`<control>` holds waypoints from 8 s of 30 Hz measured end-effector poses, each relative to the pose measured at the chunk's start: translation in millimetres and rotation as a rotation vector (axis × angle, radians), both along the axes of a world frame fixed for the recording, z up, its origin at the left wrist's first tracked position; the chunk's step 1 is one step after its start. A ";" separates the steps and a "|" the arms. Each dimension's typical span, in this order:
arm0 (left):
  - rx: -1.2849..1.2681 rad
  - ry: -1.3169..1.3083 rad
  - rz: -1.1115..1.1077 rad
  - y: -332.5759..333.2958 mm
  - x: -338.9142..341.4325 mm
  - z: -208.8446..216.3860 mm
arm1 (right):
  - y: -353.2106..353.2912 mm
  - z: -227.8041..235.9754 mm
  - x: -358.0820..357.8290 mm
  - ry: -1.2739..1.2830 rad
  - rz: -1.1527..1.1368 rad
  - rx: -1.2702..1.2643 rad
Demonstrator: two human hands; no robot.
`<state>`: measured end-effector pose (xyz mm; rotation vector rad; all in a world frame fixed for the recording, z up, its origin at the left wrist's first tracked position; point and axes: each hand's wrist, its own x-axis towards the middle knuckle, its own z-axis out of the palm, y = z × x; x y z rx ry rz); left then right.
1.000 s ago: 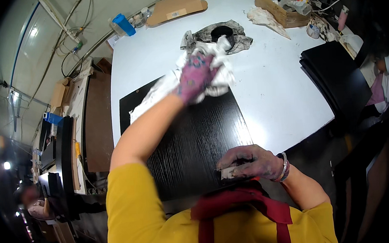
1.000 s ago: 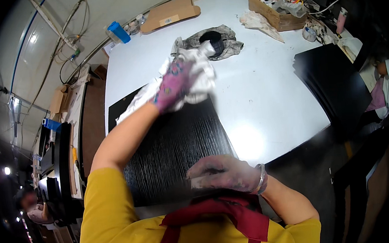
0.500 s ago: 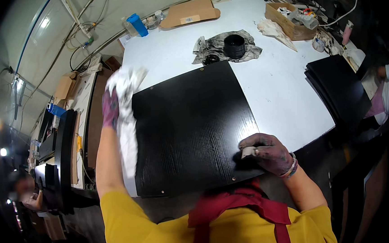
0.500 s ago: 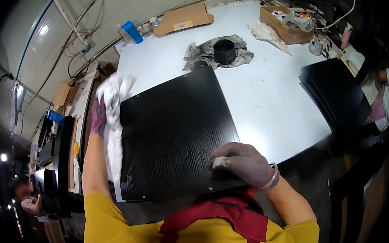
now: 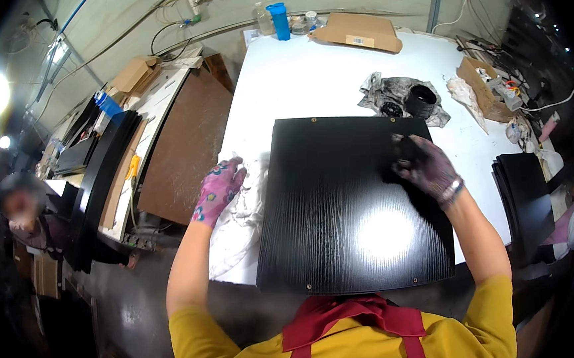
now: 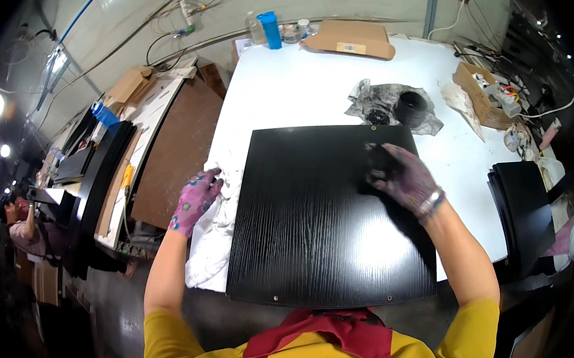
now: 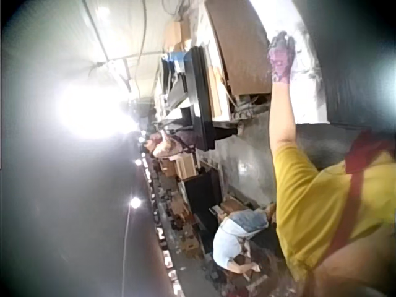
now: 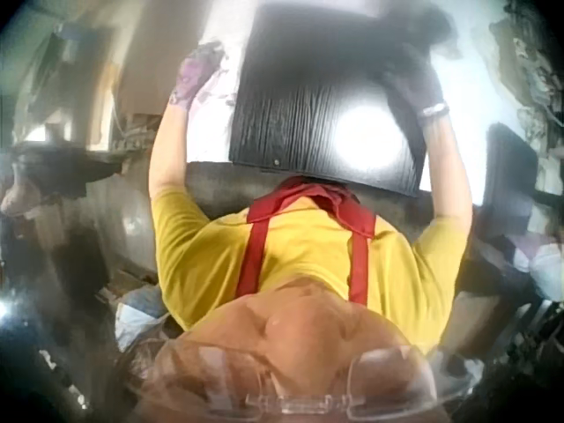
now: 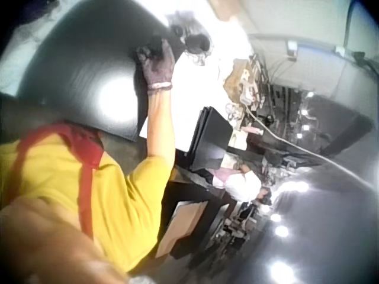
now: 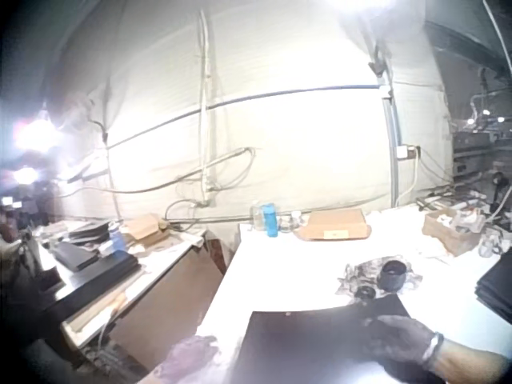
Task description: The person applies a dark finish to a black wood-grain panel using a small brush and a cloth. They repeatedly dip the brush into a container, apply the finish to the panel, and wipe the surface with a white cloth. The person handles the panel and the container throughout the process.
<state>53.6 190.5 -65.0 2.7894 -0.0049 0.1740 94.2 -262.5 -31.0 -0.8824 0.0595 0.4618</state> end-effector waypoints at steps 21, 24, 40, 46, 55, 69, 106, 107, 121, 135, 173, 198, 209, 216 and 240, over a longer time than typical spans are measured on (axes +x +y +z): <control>0.044 -0.271 -0.667 -112.1 -13.6 4.4 | 269.0 2.8 126.4 -0.916 0.115 -1.458; 0.031 -0.278 -0.661 -113.7 -13.6 4.3 | 269.0 -5.4 129.3 -1.011 0.013 -1.554; 0.106 -0.128 -0.625 -125.5 -18.0 24.4 | 170.4 1.4 128.0 -0.868 -0.040 -1.784; 0.184 -0.066 -0.576 -133.4 -20.1 32.0 | 35.0 -0.1 115.0 -0.799 -0.249 -1.795; 0.279 -0.053 -0.417 -154.8 -20.5 32.0 | -137.8 -30.1 119.3 -0.540 -0.317 -1.452; 0.245 -0.055 -0.461 -250.7 -25.6 32.7 | -137.1 -36.9 120.0 -0.730 0.074 -0.961; 0.229 -0.064 -0.463 -251.6 -22.6 29.3 | -129.0 -49.4 138.8 -1.013 -0.225 -1.284; 0.223 -0.067 -0.459 -250.8 -23.5 29.1 | -124.8 -44.0 132.0 -0.988 -0.220 -1.241; 0.210 -0.070 -0.451 -250.5 -22.2 29.8 | -125.3 -41.3 131.0 -1.102 -0.194 -1.678; 0.197 -0.066 -0.446 -250.4 -22.8 29.7 | -135.3 -39.0 68.7 -0.802 -0.107 -0.958; 0.195 -0.119 -0.444 -247.5 -24.1 24.1 | -128.2 -34.4 84.2 -0.747 -0.044 -0.779; 0.229 -0.087 -0.430 -251.7 -27.1 28.9 | -162.0 -37.1 -28.8 -0.963 0.221 -0.767; 0.255 -0.089 -0.423 -253.0 -27.1 27.2 | -159.8 -42.7 -74.0 -1.100 0.179 -0.728; 0.263 -0.121 -0.436 -256.6 -24.6 27.1 | -143.8 -40.1 -8.0 -0.780 -0.023 -0.607; 0.259 -0.135 -0.428 -248.9 -27.7 21.0 | -151.9 -37.6 -57.2 -0.948 0.033 -0.790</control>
